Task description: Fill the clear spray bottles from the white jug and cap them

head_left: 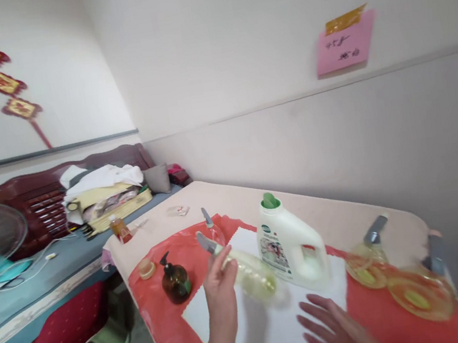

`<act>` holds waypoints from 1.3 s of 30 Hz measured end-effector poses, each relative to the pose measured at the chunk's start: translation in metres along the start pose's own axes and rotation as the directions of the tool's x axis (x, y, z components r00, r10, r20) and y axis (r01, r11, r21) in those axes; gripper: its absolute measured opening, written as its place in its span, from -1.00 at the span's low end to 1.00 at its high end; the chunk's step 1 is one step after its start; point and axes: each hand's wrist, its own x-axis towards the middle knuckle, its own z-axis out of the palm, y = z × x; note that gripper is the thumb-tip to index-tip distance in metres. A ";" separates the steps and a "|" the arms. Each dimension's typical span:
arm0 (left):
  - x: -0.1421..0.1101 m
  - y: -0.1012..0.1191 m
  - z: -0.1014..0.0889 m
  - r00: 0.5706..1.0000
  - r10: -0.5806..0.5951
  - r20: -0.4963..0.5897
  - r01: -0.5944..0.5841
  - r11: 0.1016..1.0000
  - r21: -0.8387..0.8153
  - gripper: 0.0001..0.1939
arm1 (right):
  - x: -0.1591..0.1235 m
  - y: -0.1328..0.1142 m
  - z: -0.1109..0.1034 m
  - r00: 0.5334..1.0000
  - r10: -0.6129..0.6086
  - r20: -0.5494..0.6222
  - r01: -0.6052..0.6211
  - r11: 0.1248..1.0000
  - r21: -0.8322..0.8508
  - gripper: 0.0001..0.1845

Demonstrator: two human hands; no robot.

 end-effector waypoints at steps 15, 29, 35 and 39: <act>-0.037 -0.010 0.022 0.805 -0.423 0.415 0.590 0.641 -0.491 -0.71 | -0.011 0.034 0.028 0.990 0.083 0.111 -0.085 0.996 0.011 -0.47; -0.030 -0.014 0.021 0.834 -0.483 0.265 0.543 0.642 -0.541 -0.74 | -0.024 0.039 0.038 0.991 0.087 0.106 -0.060 0.970 -0.236 -0.25; -0.026 -0.018 0.020 0.774 -0.600 0.200 0.581 0.551 -0.598 -0.78 | -0.014 0.055 0.015 0.706 -0.621 0.340 0.587 0.245 -0.771 -0.34; -0.024 -0.018 0.019 0.781 -0.591 0.203 0.565 0.530 -0.632 -0.77 | -0.013 0.056 0.014 0.737 -0.548 0.396 0.576 0.203 -0.792 -0.24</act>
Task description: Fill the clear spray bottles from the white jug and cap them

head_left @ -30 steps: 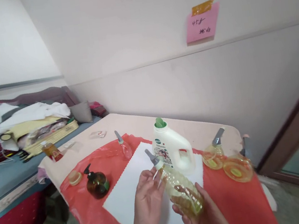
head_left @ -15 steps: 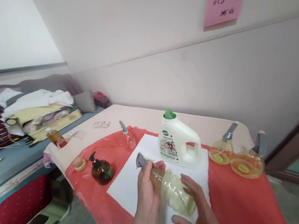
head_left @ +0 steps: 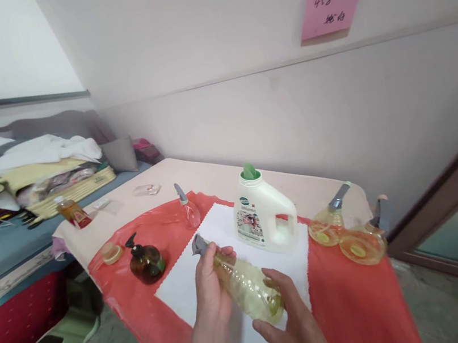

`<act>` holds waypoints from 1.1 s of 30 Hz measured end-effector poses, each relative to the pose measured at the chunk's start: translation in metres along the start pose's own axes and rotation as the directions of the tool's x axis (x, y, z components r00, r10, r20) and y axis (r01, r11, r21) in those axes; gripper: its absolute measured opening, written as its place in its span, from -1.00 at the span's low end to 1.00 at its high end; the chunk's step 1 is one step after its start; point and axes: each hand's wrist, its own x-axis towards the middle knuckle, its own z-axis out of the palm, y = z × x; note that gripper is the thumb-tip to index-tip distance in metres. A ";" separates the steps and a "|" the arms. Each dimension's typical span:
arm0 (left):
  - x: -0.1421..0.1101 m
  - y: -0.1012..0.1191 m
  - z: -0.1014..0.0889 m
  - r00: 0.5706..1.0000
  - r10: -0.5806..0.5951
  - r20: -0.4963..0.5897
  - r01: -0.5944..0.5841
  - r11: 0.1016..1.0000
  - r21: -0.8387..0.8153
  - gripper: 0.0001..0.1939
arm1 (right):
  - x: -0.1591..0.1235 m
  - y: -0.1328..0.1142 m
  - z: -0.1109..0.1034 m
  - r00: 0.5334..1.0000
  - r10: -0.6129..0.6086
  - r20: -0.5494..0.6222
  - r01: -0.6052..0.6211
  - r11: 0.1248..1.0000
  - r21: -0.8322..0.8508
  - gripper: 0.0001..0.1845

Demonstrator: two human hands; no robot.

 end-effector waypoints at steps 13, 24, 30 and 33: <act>0.013 0.084 -0.021 0.855 0.513 -0.073 -0.516 0.856 -0.023 -0.69 | 0.003 0.021 0.019 0.980 0.148 0.137 -0.132 0.985 -0.114 -0.08; 0.017 0.049 -0.017 0.957 0.287 0.030 -0.270 0.855 0.444 -0.65 | 0.005 0.033 0.044 0.987 0.159 -0.005 -0.159 0.984 -0.076 -0.09; 0.021 0.046 -0.017 0.962 0.274 -0.001 -0.248 0.873 0.421 -0.63 | 0.000 0.030 0.014 0.980 0.197 -0.030 -0.193 0.977 0.094 -0.20; 0.023 0.053 -0.018 0.955 0.292 -0.053 -0.253 0.895 0.366 -0.63 | 0.022 0.022 -0.005 0.947 0.282 -0.156 -0.259 0.953 0.156 -0.32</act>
